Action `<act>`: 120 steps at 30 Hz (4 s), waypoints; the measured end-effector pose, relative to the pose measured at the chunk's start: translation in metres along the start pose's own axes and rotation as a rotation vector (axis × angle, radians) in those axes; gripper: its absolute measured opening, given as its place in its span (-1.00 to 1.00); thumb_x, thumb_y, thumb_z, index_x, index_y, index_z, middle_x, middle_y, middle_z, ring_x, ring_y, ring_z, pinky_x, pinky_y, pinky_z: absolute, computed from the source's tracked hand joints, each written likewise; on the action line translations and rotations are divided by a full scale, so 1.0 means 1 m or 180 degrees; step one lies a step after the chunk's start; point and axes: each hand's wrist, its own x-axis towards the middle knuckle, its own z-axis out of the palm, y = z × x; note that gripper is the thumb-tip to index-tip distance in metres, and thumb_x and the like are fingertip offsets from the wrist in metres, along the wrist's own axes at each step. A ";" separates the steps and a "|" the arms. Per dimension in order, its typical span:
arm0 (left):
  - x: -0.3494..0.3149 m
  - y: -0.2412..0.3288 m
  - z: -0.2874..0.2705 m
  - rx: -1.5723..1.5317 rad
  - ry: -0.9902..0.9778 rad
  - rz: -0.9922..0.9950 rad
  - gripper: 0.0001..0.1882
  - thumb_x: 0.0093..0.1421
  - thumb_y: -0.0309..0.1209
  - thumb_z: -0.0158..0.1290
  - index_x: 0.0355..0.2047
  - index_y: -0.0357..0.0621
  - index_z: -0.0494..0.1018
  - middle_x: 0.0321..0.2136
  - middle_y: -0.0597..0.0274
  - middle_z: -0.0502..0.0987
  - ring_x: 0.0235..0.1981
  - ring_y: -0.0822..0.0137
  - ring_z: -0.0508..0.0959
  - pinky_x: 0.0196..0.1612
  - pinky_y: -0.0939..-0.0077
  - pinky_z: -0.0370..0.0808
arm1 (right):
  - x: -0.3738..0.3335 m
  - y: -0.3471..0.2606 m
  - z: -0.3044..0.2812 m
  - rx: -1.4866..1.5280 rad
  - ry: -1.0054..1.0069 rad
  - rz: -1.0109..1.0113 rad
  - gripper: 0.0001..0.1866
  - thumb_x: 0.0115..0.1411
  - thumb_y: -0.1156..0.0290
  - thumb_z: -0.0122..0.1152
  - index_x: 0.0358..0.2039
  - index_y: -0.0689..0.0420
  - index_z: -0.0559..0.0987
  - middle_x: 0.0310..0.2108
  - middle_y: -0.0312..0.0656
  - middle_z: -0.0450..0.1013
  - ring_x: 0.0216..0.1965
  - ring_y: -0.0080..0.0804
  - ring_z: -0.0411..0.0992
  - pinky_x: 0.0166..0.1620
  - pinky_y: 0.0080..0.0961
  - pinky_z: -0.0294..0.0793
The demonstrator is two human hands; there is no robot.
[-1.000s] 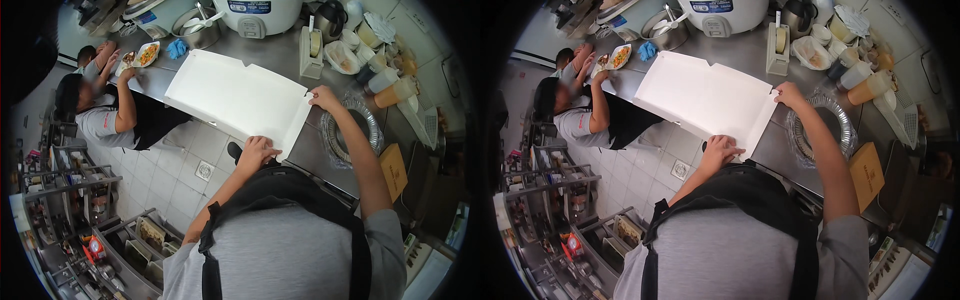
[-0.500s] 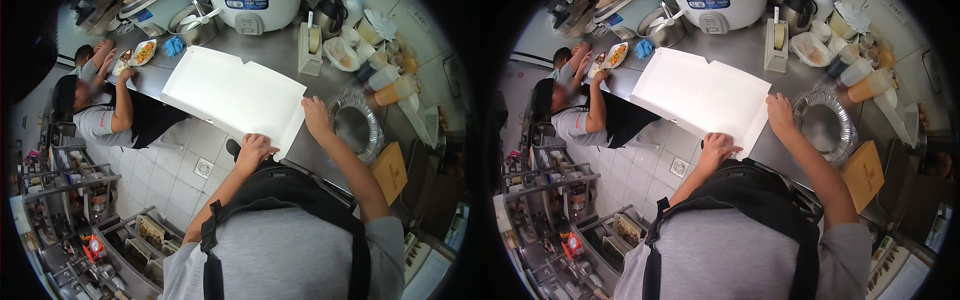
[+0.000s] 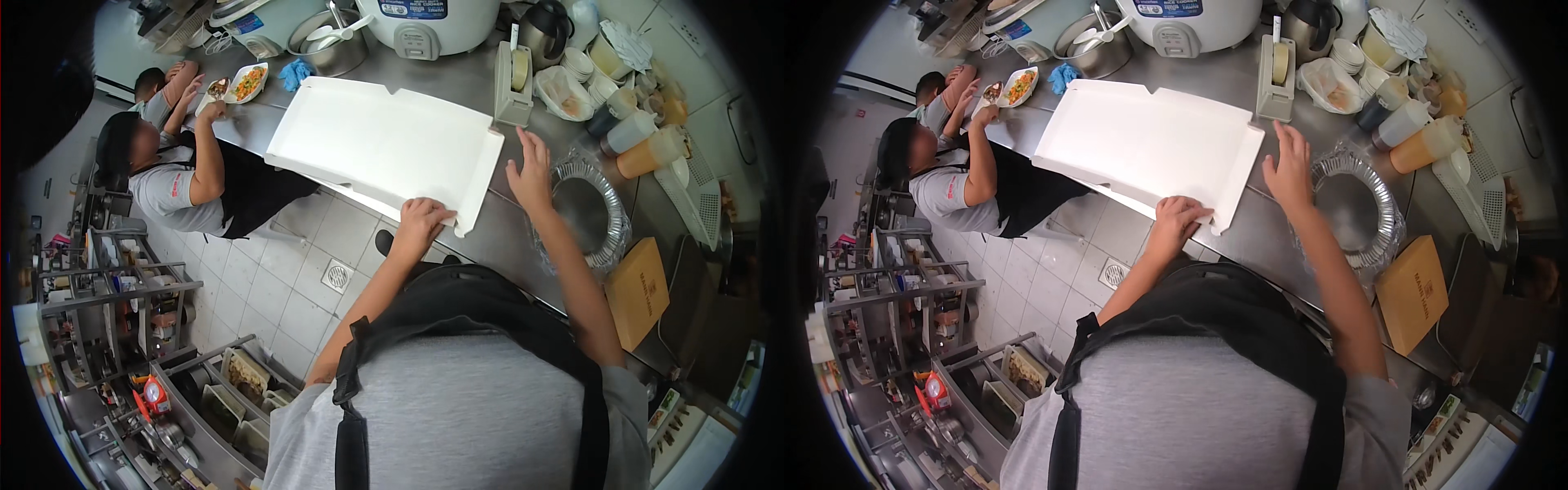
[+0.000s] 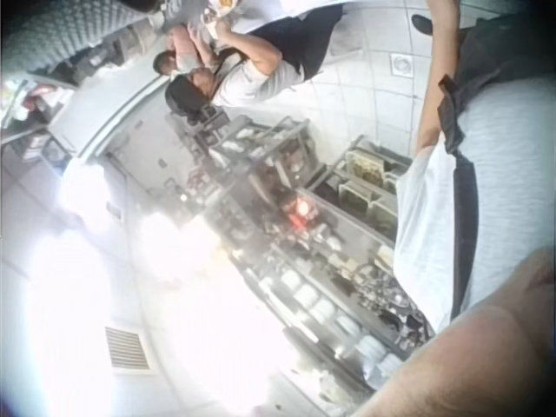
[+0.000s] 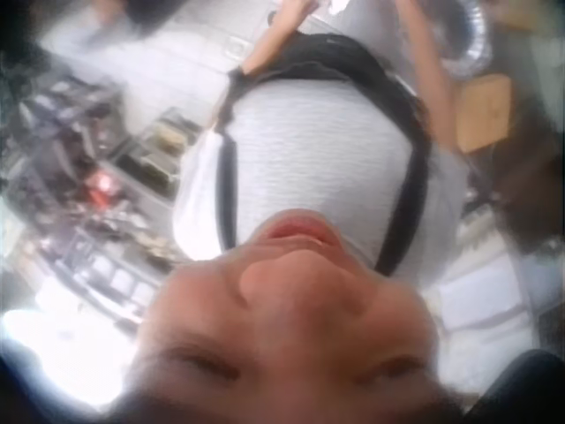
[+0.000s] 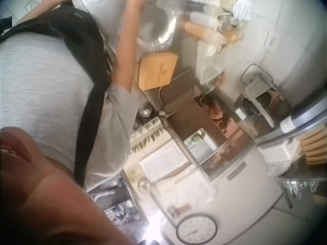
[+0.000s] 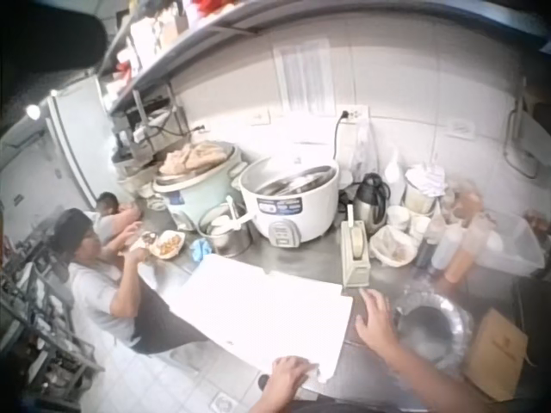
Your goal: The person assembles food boxes by hand, folding cardboard sheets into shape, inserting round foil plates inside, and closing the boxes.
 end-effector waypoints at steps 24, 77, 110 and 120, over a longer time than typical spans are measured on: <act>0.028 -0.035 -0.021 -0.0449 -0.0061 -0.0131 -0.91 -0.03 -0.50 0.21 -0.45 -0.07 0.59 -0.36 0.26 0.61 -0.24 0.19 0.55 -0.01 0.30 0.35 | -0.038 -0.068 0.026 0.0528 -0.1974 -0.0111 -0.83 0.01 0.50 0.29 -0.33 0.19 0.61 -0.41 -0.17 0.50 -0.31 -0.20 0.49 -0.23 -0.38 0.51; 0.006 0.010 -0.029 -0.0613 -0.0791 -0.0276 -0.70 -0.07 -0.48 0.24 -0.27 -0.18 0.51 -0.38 0.16 0.56 -0.34 0.22 0.60 -0.31 0.38 0.54 | 0.002 0.030 0.058 0.2356 -0.1197 0.1988 -0.46 0.01 0.54 0.32 0.07 -0.02 0.55 -0.10 -0.07 0.54 -0.47 -0.57 0.51 -0.34 -0.61 0.53; 0.079 -0.029 -0.030 -0.1441 -0.2451 -0.0943 -0.55 -0.22 -0.32 0.47 -0.28 -0.21 0.64 -0.45 0.25 0.61 -0.44 0.42 0.59 -0.31 0.58 0.53 | -0.034 -0.015 -0.027 0.1173 -0.3028 -0.0374 -0.40 -0.22 0.16 0.51 -0.11 0.12 0.63 -0.12 -0.12 0.50 -0.01 -0.14 0.37 0.10 -0.31 0.34; 0.081 -0.028 -0.031 -0.1337 -0.2484 -0.0724 -0.57 -0.15 -0.32 0.42 -0.24 -0.21 0.64 -0.44 0.23 0.62 -0.42 0.41 0.59 -0.30 0.56 0.52 | -0.028 -0.006 -0.023 0.1325 -0.3201 -0.0326 -0.33 -0.22 0.13 0.52 -0.04 0.10 0.59 -0.14 -0.14 0.50 -0.04 -0.16 0.39 0.07 -0.32 0.36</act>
